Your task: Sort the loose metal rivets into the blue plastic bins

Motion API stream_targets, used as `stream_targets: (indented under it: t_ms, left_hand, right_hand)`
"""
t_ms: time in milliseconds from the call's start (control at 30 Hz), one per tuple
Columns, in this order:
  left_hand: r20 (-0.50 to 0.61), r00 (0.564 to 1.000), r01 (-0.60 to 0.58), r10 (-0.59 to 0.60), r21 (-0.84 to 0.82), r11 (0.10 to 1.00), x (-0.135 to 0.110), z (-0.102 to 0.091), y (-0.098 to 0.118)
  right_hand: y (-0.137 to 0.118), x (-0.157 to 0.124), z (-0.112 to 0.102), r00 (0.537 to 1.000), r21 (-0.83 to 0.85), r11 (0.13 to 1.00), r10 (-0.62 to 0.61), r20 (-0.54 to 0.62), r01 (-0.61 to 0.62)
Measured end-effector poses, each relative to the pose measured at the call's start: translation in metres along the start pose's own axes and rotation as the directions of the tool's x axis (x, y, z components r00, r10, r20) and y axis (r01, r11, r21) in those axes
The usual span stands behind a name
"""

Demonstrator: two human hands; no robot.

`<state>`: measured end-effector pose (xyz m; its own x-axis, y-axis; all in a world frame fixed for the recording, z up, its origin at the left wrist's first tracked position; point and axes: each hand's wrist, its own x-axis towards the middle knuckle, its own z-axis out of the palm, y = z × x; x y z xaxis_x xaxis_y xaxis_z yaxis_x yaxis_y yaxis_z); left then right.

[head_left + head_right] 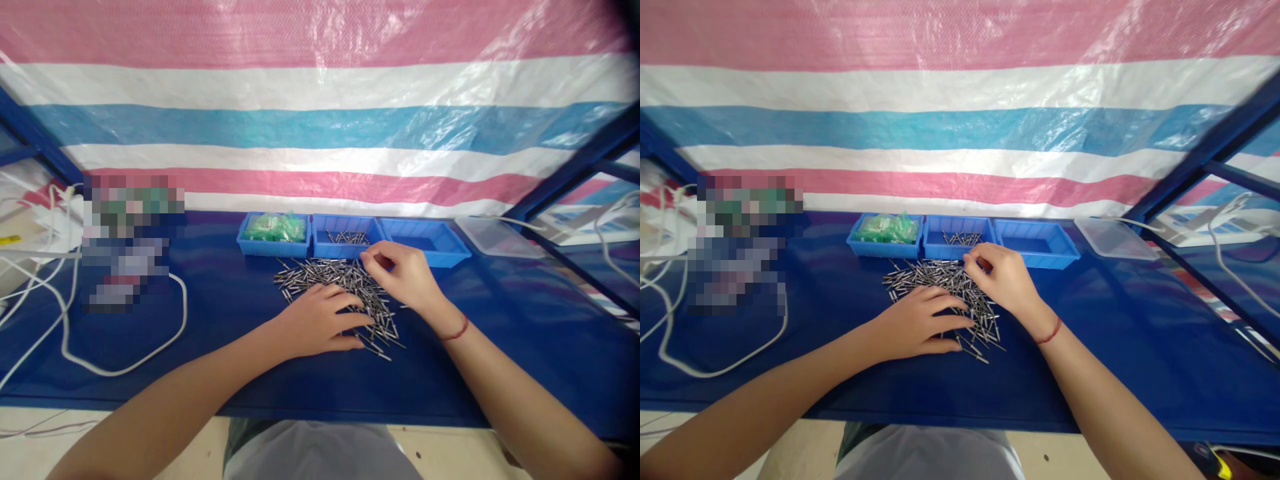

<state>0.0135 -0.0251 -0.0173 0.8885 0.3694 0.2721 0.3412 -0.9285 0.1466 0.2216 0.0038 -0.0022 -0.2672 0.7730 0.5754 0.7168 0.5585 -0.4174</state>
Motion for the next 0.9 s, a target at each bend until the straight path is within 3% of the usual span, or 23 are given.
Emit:
stream_targets:
  t_ms: [267, 567, 900]
  left_hand:
    - [0.011, 1.000, -0.023, 0.022, 0.100, 0.995, 0.004, 0.006, 0.005]
    - [0.004, 0.999, 0.048, -0.050, 0.263, 0.964, 0.001, 0.007, -0.005]
    - [0.030, 0.991, 0.116, -0.133, 0.330, 0.937, 0.001, 0.006, -0.004]
  right_hand:
    - [-0.002, -0.002, 0.006, 0.987, 0.010, 0.998, -0.065, 0.150, 0.064]
    - [-0.010, -0.007, 0.009, 0.964, 0.036, 0.990, -0.139, 0.226, 0.134]
    - [-0.016, -0.010, 0.009, 0.943, 0.050, 0.983, -0.185, 0.275, 0.179]
